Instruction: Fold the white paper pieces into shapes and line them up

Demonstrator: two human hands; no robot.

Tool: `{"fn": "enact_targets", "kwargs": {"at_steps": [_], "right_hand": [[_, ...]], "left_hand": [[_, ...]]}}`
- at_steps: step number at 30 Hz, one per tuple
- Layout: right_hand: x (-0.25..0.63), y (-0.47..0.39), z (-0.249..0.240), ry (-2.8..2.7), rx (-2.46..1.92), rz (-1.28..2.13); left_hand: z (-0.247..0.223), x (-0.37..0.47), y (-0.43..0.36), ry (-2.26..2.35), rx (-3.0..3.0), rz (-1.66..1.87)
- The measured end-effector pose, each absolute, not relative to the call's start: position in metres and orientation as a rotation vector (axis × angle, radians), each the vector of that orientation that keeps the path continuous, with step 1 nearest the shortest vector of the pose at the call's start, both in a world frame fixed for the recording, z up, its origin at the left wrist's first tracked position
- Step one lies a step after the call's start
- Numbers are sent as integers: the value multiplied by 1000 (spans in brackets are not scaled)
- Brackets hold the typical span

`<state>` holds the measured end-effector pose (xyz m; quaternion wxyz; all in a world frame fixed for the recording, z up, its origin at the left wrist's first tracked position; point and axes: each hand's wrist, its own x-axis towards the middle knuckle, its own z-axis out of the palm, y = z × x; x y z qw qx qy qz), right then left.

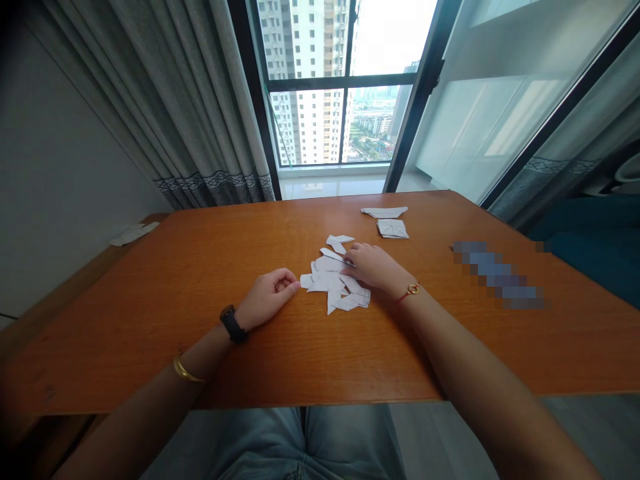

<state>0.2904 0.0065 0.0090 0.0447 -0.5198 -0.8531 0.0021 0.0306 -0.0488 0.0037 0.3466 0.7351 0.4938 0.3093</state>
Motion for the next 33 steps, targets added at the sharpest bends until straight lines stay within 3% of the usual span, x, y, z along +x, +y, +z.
{"fn": "enact_targets", "kwargs": {"at_steps": [6, 14, 27, 33], "right_hand": [[280, 3, 4, -2583, -1689, -180], [274, -4, 6, -2416, -1571, -47], [267, 5, -12, -2220, -1800, 367], [270, 4, -8, -2025, -1684, 575]], "left_hand": [[3, 31, -48, 1261, 1852, 818], [2, 34, -51, 1169, 1651, 827], [1, 36, -53, 1153, 1609, 801], [-5, 35, -52, 1116, 1559, 821]]}}
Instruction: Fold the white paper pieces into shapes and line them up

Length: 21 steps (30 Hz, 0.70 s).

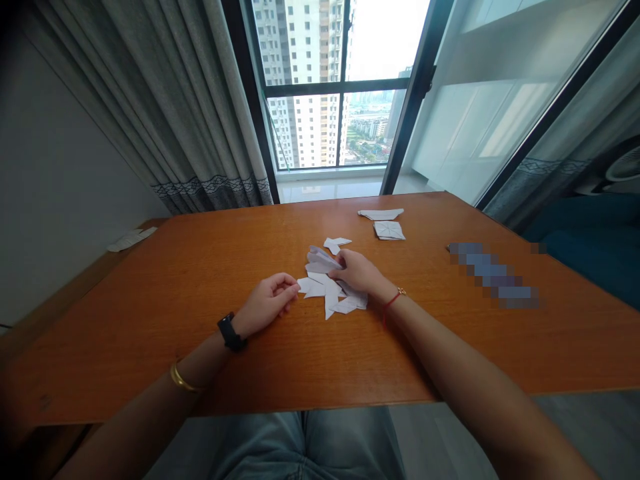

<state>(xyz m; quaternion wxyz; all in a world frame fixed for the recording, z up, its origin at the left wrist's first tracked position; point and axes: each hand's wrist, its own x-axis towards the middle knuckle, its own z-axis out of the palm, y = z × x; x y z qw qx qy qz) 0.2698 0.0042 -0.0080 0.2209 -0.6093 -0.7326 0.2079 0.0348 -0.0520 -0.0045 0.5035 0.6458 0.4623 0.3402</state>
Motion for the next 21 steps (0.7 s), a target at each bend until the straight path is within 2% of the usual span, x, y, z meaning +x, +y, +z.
{"fn": "enact_targets", "kwargs": {"at_steps": [6, 10, 13, 16, 21], "right_hand": [[241, -25, 14, -1481, -1243, 960], [207, -54, 20, -1372, -950, 1431], [193, -62, 15, -1285, -912, 1626], [193, -57, 8, -1172, -973, 1626], [208, -45, 7, -1073, -1151, 1176]], "left_hand": [[3, 39, -55, 893, 1210, 937], [6, 43, -58, 593, 1034, 984], [4, 44, -57, 509, 968, 963], [2, 41, -55, 597, 845, 998], [8, 36, -50, 779, 659, 1103]]}}
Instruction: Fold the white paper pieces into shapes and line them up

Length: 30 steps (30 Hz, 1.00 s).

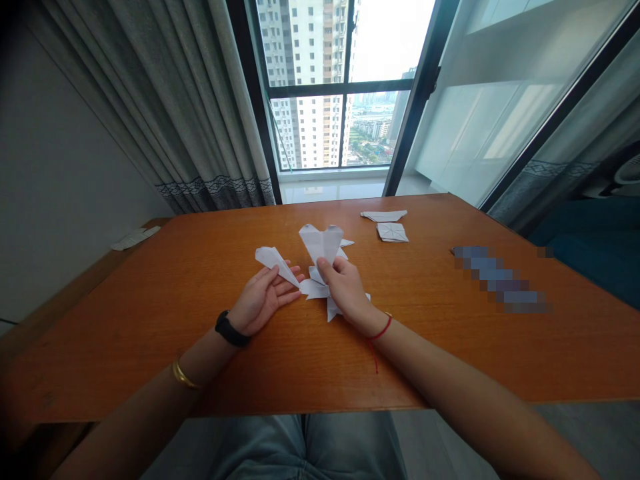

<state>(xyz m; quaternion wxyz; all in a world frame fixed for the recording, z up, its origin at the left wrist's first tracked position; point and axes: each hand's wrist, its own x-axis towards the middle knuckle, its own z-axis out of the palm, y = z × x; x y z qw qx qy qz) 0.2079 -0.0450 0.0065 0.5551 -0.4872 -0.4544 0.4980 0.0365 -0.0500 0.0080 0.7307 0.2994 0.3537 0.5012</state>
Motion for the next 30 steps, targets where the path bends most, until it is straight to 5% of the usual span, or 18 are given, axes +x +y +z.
{"fn": "enact_targets", "kwargs": {"at_steps": [13, 30], "right_hand": [[200, -47, 13, -1146, -1094, 1494], [202, -54, 7, -950, -940, 1517]], "left_hand": [[15, 32, -43, 608, 420, 1105], [17, 34, -47, 632, 555, 1065]]}}
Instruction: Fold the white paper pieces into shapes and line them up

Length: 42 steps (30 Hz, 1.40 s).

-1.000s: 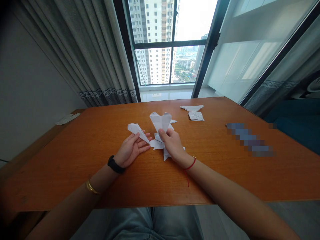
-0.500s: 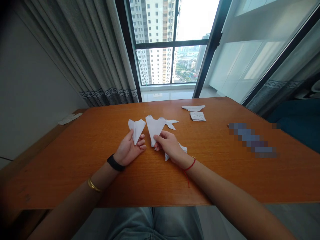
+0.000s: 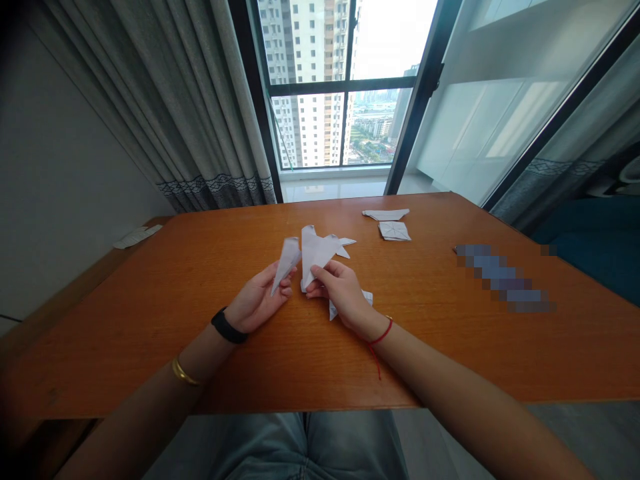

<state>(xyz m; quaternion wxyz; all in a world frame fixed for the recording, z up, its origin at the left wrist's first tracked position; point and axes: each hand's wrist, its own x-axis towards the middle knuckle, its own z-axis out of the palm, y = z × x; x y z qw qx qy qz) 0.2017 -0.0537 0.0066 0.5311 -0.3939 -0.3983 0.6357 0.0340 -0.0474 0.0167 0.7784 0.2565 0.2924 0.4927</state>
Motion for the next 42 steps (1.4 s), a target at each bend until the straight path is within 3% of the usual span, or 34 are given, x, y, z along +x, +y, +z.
{"fn": "enact_targets", "kwargs": {"at_steps": [8, 16, 22, 25, 31, 34, 39, 42], "right_hand": [[201, -64, 20, -1086, -911, 1159], [187, -65, 4, -1147, -992, 1489], [189, -61, 2, -1327, -1106, 1373], [210, -50, 14, -1477, -1246, 1158], [249, -27, 15, -1960, -1738, 410], [241, -24, 0, -2084, -1716, 456], [232, -20, -9, -1899, -1673, 699], [238, -16, -2, -1757, -1594, 661]], "left_hand": [[3, 37, -50, 859, 761, 1222], [-1, 53, -59, 691, 793, 1226], [-3, 56, -67, 708, 832, 1127], [3, 49, -62, 775, 742, 1199], [11, 38, -50, 880, 652, 1385], [10, 38, -50, 848, 684, 1383], [8, 39, -50, 823, 676, 1333], [5, 40, -50, 827, 661, 1304]]}}
